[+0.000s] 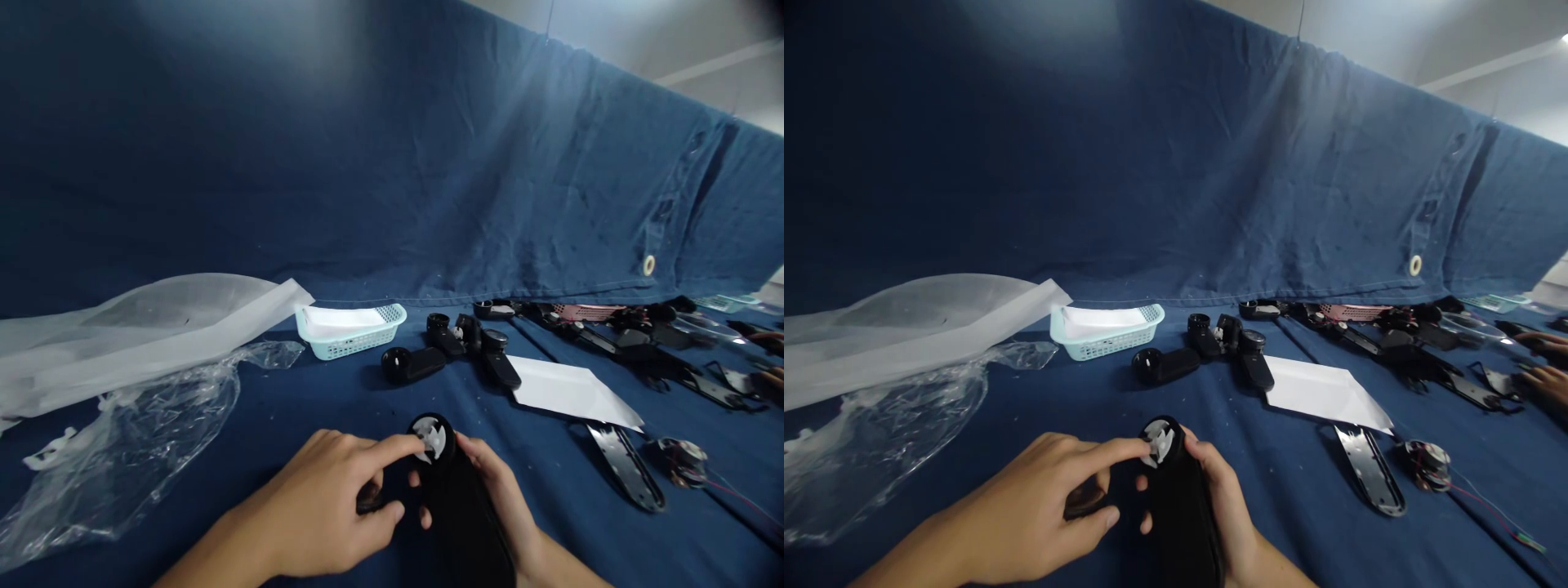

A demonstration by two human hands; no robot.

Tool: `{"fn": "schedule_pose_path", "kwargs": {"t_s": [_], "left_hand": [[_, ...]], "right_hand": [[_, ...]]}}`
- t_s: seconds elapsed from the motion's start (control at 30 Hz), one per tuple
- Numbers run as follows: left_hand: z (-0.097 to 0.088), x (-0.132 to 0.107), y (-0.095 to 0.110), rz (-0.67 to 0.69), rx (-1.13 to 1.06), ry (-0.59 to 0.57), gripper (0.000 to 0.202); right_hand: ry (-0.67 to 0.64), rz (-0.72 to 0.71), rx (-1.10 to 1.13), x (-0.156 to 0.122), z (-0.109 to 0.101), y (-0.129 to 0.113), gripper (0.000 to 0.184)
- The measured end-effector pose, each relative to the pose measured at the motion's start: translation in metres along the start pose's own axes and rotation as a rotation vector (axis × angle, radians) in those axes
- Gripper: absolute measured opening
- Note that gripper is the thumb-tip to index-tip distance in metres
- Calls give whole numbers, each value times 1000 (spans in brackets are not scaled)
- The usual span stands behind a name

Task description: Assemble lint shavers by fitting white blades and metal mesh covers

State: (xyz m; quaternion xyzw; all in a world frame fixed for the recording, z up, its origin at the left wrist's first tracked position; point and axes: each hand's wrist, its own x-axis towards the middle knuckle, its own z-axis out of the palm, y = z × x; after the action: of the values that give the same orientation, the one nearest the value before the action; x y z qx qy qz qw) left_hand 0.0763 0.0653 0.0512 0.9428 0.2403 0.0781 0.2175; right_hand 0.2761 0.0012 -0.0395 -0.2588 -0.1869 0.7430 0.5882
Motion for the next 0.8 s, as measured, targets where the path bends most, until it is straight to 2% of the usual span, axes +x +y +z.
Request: {"fn": "schedule_pose_path", "kwargs": {"t_s": [0.17,0.33,0.57,0.8], "left_hand": [[4,1,-2,-55,21,-54,64],[10,1,4,-98,11,-57,67],[4,-2,18,-184,-168,-34,59],[-1,-4,22,-124,-178,-114,57]], "right_hand": [[58,36,-9,-8,14,-3,36],[83,71,-10,-9,20,1,33],[22,-45,-68,0,3,2,37],[22,-63,-63,7,-12,-3,35]]}}
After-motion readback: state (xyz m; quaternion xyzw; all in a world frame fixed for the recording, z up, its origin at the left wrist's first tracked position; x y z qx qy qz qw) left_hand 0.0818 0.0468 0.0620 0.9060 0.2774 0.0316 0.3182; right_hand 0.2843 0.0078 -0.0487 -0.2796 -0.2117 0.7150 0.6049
